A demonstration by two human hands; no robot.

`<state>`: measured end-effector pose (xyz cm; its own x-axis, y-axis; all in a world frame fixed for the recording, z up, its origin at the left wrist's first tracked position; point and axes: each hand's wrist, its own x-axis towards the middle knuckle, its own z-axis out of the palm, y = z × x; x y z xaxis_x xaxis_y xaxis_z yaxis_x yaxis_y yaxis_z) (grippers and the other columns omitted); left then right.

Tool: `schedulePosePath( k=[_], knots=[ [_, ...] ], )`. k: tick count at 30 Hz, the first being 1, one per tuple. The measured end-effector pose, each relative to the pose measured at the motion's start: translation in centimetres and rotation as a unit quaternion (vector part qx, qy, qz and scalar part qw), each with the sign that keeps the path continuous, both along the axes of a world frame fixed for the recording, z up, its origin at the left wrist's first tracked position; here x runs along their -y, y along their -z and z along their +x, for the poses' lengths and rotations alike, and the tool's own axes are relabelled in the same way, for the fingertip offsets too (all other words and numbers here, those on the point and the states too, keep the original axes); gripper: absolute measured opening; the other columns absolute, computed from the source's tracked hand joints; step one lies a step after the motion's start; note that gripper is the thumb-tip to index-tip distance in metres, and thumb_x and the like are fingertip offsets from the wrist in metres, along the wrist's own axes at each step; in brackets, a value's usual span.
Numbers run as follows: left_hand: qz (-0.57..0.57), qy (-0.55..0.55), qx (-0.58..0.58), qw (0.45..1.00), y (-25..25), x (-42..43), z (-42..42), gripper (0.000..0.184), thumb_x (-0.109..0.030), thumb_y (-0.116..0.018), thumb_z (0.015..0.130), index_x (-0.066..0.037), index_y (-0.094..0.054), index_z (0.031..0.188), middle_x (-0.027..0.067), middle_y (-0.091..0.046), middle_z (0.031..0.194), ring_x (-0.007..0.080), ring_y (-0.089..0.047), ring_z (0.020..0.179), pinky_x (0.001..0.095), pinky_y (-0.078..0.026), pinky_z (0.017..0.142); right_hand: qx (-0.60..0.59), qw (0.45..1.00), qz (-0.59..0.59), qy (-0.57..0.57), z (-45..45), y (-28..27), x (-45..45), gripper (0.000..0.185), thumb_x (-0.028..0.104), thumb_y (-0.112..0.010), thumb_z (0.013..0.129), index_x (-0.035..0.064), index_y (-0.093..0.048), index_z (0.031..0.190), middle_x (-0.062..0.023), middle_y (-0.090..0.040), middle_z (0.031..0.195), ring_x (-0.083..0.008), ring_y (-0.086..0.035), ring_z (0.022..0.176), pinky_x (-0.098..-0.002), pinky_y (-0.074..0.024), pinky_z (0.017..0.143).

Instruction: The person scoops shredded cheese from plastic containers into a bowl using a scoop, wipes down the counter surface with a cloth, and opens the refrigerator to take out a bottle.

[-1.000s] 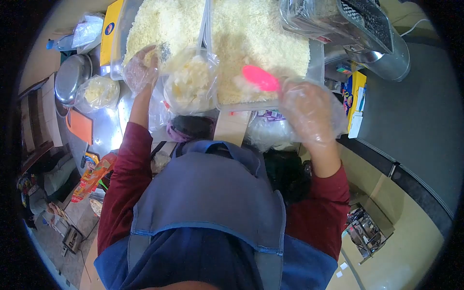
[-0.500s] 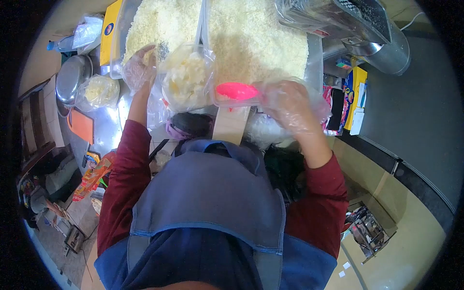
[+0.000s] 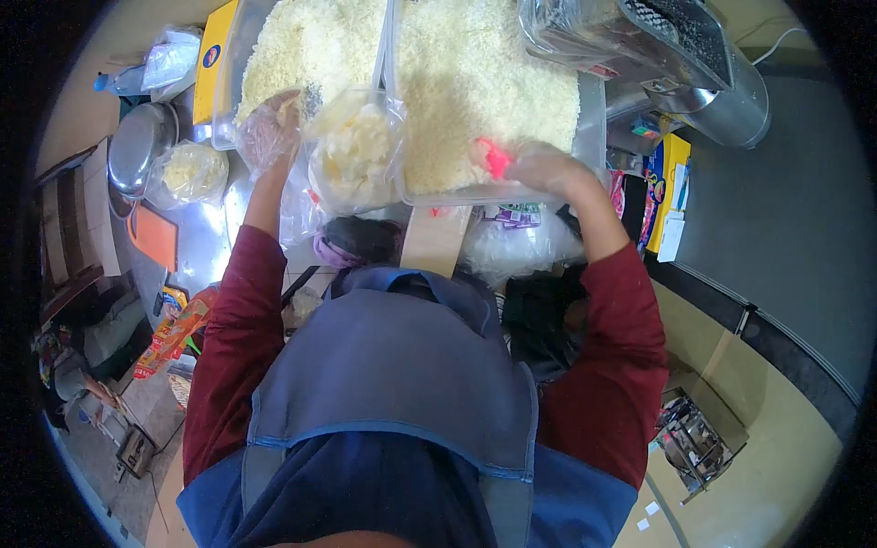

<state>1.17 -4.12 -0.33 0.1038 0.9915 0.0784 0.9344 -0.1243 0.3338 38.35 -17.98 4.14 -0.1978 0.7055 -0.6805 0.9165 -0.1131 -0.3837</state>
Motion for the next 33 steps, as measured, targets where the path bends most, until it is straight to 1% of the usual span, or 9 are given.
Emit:
schedulePosePath(
  k=[4, 6, 8, 10, 14, 17, 21, 24, 33],
  knots=[
    [0.016, -0.007, -0.042, 0.999, 1.0, -0.4, 0.1, 0.034, -0.033, -0.056, 0.085, -0.023, -0.062, 0.117, 0.0151, -0.064, 0.111, 0.0314, -0.061, 0.101, 0.0402, -0.046, 0.088, -0.004, 0.984, -0.134, 0.121, 0.2, -2.0, -1.3, 0.040, 0.037, -0.056, 0.083, 0.0018, -0.066, 0.100, -0.0174, -0.066, 0.088, -0.0271, -0.061, 0.077, -0.0382, -0.0467, 0.074],
    [0.027, -0.020, -0.074, 0.997, 2.0, -0.3, -0.2, 0.045, -0.035, -0.058, 0.082, -0.018, -0.059, 0.124, 0.0195, -0.061, 0.116, 0.0337, -0.060, 0.100, 0.0408, -0.046, 0.087, -0.090, 0.977, 0.015, 0.190, 1.3, -2.0, -0.9, 0.043, 0.040, -0.054, 0.086, 0.0028, -0.065, 0.105, -0.0171, -0.065, 0.082, -0.0223, -0.058, 0.073, -0.0372, -0.0454, 0.073],
    [0.032, -0.024, -0.091, 0.995, 2.2, -0.1, -0.4, 0.051, -0.036, -0.059, 0.081, -0.015, -0.057, 0.127, 0.0216, -0.059, 0.118, 0.0348, -0.059, 0.100, 0.0411, -0.046, 0.086, -0.097, 0.968, 0.145, 0.180, 1.3, -1.9, -0.3, 0.039, 0.039, -0.053, 0.086, 0.0050, -0.067, 0.097, -0.0173, -0.066, 0.085, -0.0259, -0.061, 0.076, -0.0405, -0.0460, 0.073],
    [0.036, -0.025, -0.084, 0.995, 2.2, -0.2, -0.5, 0.050, -0.036, -0.059, 0.081, -0.015, -0.057, 0.126, 0.0214, -0.060, 0.117, 0.0346, -0.060, 0.099, 0.0410, -0.046, 0.086, 0.179, 0.945, 0.273, -0.008, 1.9, -3.1, -0.1, 0.029, 0.033, -0.053, 0.086, 0.0070, -0.067, 0.088, -0.0170, -0.066, 0.084, -0.0307, -0.064, 0.080, -0.0436, -0.0479, 0.073],
    [0.029, -0.027, -0.073, 0.997, 2.1, 0.4, -0.2, 0.048, -0.035, -0.059, 0.081, -0.016, -0.058, 0.125, 0.0208, -0.060, 0.116, 0.0343, -0.060, 0.099, 0.0409, -0.046, 0.086, 0.237, 0.939, 0.246, 0.032, -3.0, -9.4, -0.5, 0.034, 0.032, -0.055, 0.089, 0.0042, -0.064, 0.105, -0.0210, -0.063, 0.092, -0.0366, -0.060, 0.087, -0.0457, -0.0465, 0.080],
    [0.031, -0.027, -0.063, 0.997, 2.2, 0.0, -0.3, 0.047, -0.035, -0.059, 0.081, -0.016, -0.059, 0.124, 0.0204, -0.061, 0.116, 0.0340, -0.060, 0.099, 0.0408, -0.046, 0.086, 0.140, 0.959, 0.125, -0.211, -4.5, -5.4, 0.2, 0.028, 0.029, -0.052, 0.089, 0.0054, -0.065, 0.098, -0.0184, -0.064, 0.086, -0.0345, -0.061, 0.081, -0.0438, -0.0475, 0.074],
    [0.025, -0.033, -0.054, 0.998, 2.1, 0.6, -0.8, 0.045, -0.035, -0.059, 0.081, -0.017, -0.059, 0.122, 0.0198, -0.061, 0.114, 0.0337, -0.060, 0.098, 0.0407, -0.046, 0.086, 0.179, 0.927, 0.325, -0.049, 2.4, -5.8, 1.9, 0.023, 0.027, -0.056, 0.084, 0.0084, -0.065, 0.095, -0.0147, -0.065, 0.085, -0.0312, -0.063, 0.085, -0.0443, -0.0474, 0.077],
    [0.019, -0.034, -0.049, 0.998, 2.2, 0.4, -0.4, 0.044, -0.035, -0.059, 0.081, -0.017, -0.060, 0.121, 0.0194, -0.061, 0.114, 0.0334, -0.061, 0.098, 0.0406, -0.047, 0.086, 0.321, 0.929, 0.155, -0.097, 4.3, -6.0, 2.9, 0.026, 0.023, -0.059, 0.082, 0.0103, -0.064, 0.104, -0.0090, -0.067, 0.095, -0.0288, -0.062, 0.090, -0.0436, -0.0471, 0.081],
    [0.030, -0.039, -0.036, 0.998, 2.2, 0.0, -0.3, 0.040, -0.034, -0.059, 0.082, -0.018, -0.062, 0.118, 0.0181, -0.063, 0.111, 0.0327, -0.061, 0.097, 0.0403, -0.047, 0.086, 0.022, 0.997, -0.033, 0.064, -0.9, -2.1, -1.0, 0.051, 0.037, -0.058, 0.086, 0.0125, -0.054, 0.131, -0.0196, -0.061, 0.117, -0.0314, -0.057, 0.111, -0.0371, -0.0421, 0.096]
  ],
)
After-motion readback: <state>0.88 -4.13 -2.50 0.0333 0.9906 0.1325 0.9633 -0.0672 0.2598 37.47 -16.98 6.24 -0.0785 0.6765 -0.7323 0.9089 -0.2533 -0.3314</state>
